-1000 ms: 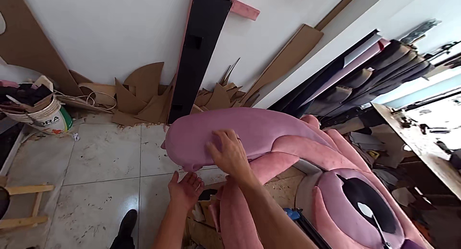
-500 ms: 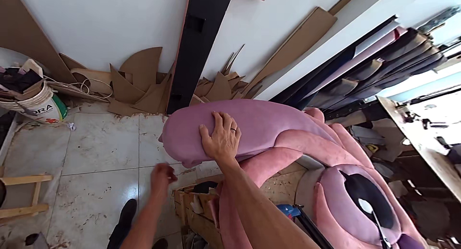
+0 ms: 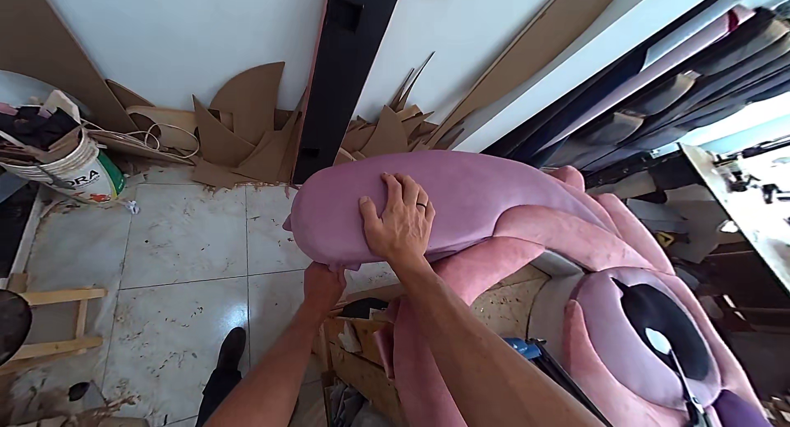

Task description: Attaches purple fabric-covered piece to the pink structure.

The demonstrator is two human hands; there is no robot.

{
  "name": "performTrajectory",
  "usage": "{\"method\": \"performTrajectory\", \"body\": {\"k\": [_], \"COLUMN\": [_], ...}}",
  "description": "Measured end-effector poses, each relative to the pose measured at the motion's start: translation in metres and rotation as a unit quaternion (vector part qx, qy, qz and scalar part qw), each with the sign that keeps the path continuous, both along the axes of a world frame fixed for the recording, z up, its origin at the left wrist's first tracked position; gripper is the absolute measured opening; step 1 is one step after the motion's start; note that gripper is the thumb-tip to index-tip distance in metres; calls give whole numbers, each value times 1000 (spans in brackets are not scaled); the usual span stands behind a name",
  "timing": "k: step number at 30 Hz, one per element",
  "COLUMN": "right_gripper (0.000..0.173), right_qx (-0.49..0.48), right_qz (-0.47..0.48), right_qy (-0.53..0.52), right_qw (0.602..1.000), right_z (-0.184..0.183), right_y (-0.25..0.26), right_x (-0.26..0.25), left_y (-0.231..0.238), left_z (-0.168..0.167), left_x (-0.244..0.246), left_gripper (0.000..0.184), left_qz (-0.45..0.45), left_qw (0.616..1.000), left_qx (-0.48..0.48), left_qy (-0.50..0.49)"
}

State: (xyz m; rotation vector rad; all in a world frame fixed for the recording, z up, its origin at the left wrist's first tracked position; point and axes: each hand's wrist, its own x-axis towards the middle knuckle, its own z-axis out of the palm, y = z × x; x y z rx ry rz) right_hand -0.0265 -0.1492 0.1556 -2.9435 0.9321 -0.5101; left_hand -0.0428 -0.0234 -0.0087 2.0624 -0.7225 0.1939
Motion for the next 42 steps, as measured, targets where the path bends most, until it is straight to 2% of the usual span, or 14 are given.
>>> {"method": "performTrajectory", "body": {"k": [5, 10, 12, 14, 15, 16, 18, 20, 22, 29, 35, 39, 41, 42], "right_gripper": [69, 72, 74, 75, 74, 74, 74, 74, 74, 73, 71, 70, 69, 68], "right_qx": [-6, 12, 27, 32, 30, 25, 16, 11, 6, -8, -15, -11, -11, -10], "right_qz": [-2, 11, 20, 23, 24, 24, 23, 26, 25, 19, 17, 15, 15, 15], "right_qy": [-6, -7, 3, 4, 0, -5, -14, -18, -16, -6, -12, -18, -24, -27], "right_qw": [1000, 1000, 999, 999, 999, 999, 1000, 999, 1000, 1000, 1000, 1000, 1000, 999], "right_z": [0, 1, 4, 4, 3, 2, 0, 0, 0, -1, -2, -2, -3, -3], "right_y": [-3, -1, -5, -6, -6, -5, -3, -3, -3, -3, -3, -3, -3, -3], "right_x": [2, 1, 0, -4, -4, -3, -2, -3, -3, -3, -3, -2, -1, 0], "left_y": [-4, 17, 15, 18, 23, 29, 47, 58, 60, 38, 20, 4, 2, 1], "left_z": [5, 35, 46, 54, 51, 48, 54, 62, 68, 59, 63, 64, 62, 61], "left_x": [-3, 30, 39, 33, 26, 18, 5, 1, 7, 25, 19, 20, 22, 22], "left_gripper": [21, 28, 33, 37, 35, 38, 54, 78, 88, 41, 41, 50, 48, 48], "left_qz": [-24, -116, -142, -127, -96, -69, -38, -58, -75, -127, -35, -37, -37, -31], "left_qw": [998, 965, 946, 909, 876, 816, 645, 518, 457, 421, 377, 332, 327, 345], "left_qx": [52, 231, 259, 205, 120, 14, -169, -284, -352, -391, -461, -497, -504, -498], "left_qy": [-4, 37, 130, 339, 457, 574, 744, 805, 814, 808, 802, 801, 799, 795]}}
